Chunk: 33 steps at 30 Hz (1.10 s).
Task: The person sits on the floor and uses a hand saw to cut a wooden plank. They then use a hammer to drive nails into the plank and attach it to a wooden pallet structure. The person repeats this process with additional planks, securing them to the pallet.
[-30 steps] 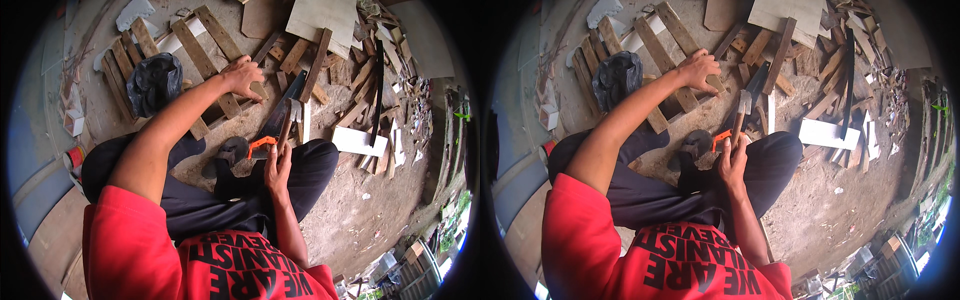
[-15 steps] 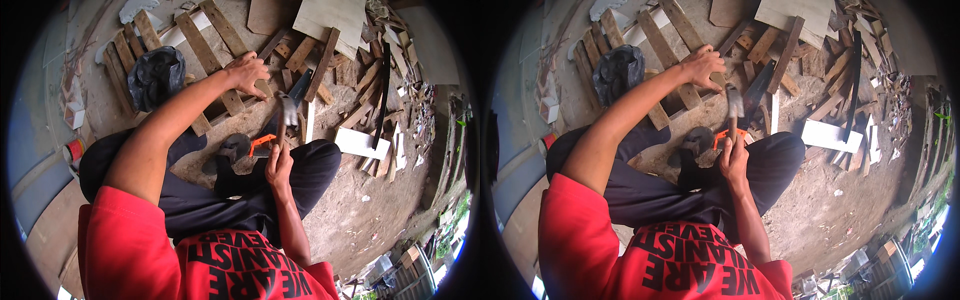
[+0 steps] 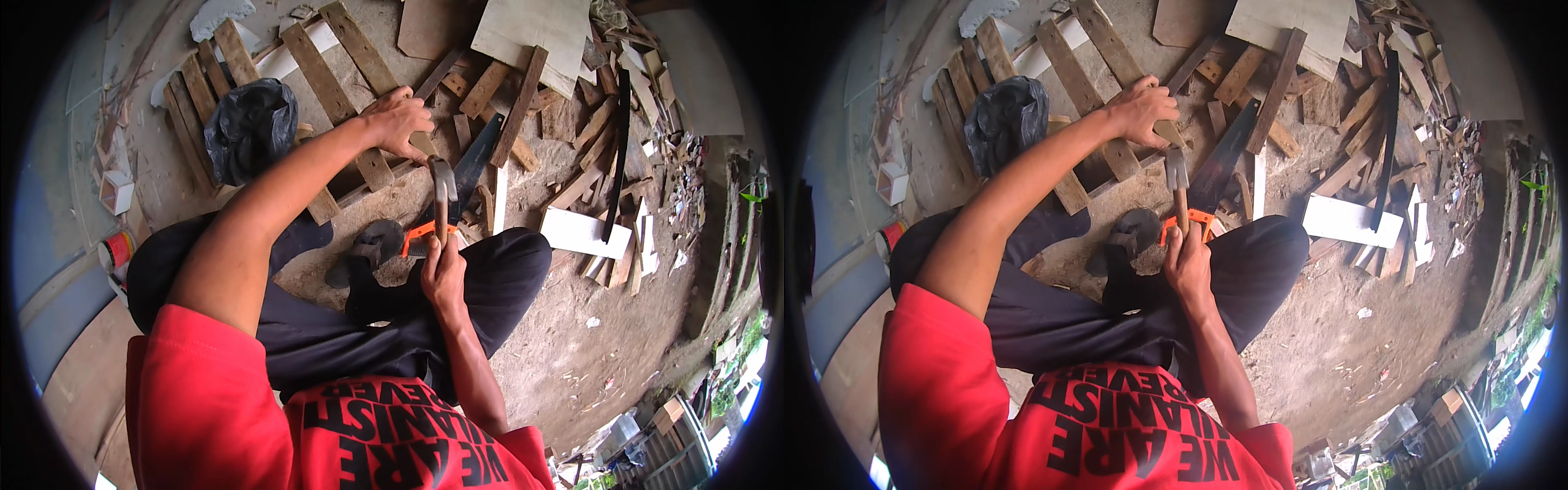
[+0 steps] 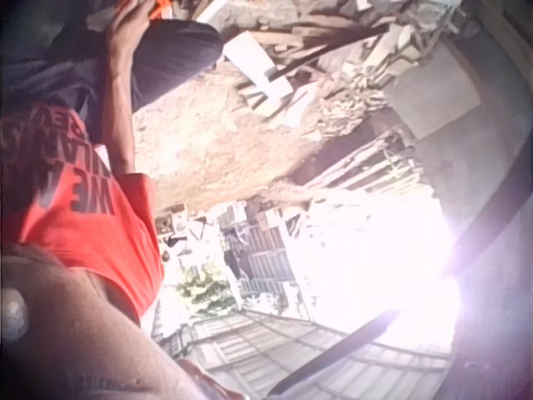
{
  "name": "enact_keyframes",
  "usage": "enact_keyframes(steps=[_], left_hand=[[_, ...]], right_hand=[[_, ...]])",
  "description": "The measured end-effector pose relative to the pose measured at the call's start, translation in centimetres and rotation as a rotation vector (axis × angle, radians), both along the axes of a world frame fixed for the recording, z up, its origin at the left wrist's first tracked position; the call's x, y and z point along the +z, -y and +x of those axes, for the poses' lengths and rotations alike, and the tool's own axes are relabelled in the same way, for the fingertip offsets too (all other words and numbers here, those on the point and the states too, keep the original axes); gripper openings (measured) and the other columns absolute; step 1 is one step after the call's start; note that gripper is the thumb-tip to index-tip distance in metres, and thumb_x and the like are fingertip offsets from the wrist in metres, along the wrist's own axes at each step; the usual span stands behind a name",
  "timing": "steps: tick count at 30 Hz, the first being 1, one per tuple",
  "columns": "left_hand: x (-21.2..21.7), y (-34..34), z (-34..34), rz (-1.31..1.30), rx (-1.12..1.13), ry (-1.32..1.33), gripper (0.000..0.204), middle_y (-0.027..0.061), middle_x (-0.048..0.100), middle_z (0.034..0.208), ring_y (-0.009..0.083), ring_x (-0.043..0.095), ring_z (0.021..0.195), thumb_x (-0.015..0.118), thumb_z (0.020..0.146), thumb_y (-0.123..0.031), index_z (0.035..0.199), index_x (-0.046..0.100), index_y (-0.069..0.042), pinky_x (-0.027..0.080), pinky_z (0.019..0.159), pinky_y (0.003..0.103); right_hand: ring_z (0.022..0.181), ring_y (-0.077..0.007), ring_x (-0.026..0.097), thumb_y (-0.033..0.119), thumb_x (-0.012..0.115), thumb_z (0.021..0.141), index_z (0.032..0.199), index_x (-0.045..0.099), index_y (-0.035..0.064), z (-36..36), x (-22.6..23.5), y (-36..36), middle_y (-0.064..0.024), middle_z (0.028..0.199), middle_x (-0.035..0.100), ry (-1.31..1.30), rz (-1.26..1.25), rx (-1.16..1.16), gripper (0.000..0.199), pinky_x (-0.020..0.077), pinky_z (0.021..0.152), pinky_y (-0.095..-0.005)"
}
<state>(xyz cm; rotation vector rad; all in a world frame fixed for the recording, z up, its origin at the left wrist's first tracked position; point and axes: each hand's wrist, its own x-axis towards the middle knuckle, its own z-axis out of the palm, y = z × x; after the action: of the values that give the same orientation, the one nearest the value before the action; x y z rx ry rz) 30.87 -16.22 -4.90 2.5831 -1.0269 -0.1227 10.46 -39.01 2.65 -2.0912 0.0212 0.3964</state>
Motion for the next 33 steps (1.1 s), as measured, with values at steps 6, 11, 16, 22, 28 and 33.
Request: enact_keyframes(steps=[6,11,16,22,28,33], left_hand=[[0.4,0.1,0.1,0.056,-0.003,-0.001,0.046,0.0024,0.058,0.085,0.0216,0.056,0.092,0.076,0.064,-0.056,0.08,0.064,-0.015,0.034,0.1,0.043],[0.3,0.1,-0.2,0.025,-0.001,0.013,0.046,0.0024,0.058,0.084,0.0222,0.056,0.092,0.076,0.064,-0.056,0.079,0.063,-0.014,0.035,0.099,0.044],[0.1,0.0,0.0,-0.034,-0.011,0.008,0.048,0.0032,0.056,0.083,0.0231,0.055,0.09,0.077,0.063,-0.057,0.079,0.064,-0.013,0.034,0.098,0.044],[2.3,-0.7,0.4,0.097,-0.126,-0.117,0.059,0.0055,0.058,0.096,0.0227,0.054,0.1,0.08,0.061,-0.054,0.096,0.064,-0.01,0.031,0.101,0.043],[2.8,0.3,3.4,0.405,-0.258,-0.396,0.061,0.0077,0.059,0.112,0.0253,0.052,0.115,0.077,0.064,-0.031,0.12,0.059,-0.011,0.028,0.108,0.047],[2.8,1.0,4.6,0.137,0.023,-0.677,0.046,0.0203,0.07,0.108,0.0369,0.063,0.106,0.046,0.093,-0.041,0.097,0.069,-0.001,0.03,0.108,0.053]], right_hand=[[0.061,-0.0494,0.06,0.019,0.049,0.102,0.099,0.047,-0.0001,0.0,-0.1,0.2,-0.0273,0.064,0.058,-0.016,-0.005,0.024,0.019,0.0429,0.048,-0.0509],[0.062,-0.0495,0.06,0.019,0.05,0.102,0.1,0.047,-0.0005,-0.4,0.0,0.4,-0.0273,0.065,0.058,0.061,0.021,0.026,0.019,0.0435,0.049,-0.0512],[0.058,-0.0449,0.061,0.018,0.049,0.103,0.101,0.048,0.0008,0.4,-0.5,0.5,-0.0232,0.061,0.057,-0.02,-0.061,0.071,0.018,0.0436,0.048,-0.0485],[0.05,-0.0312,0.059,0.02,0.048,0.104,0.106,0.05,-0.0019,0.3,1.5,-0.1,-0.016,0.06,0.055,0.085,0.046,-0.013,0.022,0.0434,0.048,-0.0386],[0.053,-0.0091,0.05,0.03,0.043,0.106,0.119,0.048,-0.0036,-1.9,-1.0,1.1,-0.0025,0.065,0.05,0.108,0.125,-0.083,0.037,0.0396,0.047,-0.0279],[0.049,-0.0063,0.043,0.034,0.041,0.107,0.114,0.05,-0.0007,-2.5,-1.6,0.8,-0.0001,0.063,0.046,0.044,0.113,-0.171,0.037,0.0347,0.045,-0.0256]])
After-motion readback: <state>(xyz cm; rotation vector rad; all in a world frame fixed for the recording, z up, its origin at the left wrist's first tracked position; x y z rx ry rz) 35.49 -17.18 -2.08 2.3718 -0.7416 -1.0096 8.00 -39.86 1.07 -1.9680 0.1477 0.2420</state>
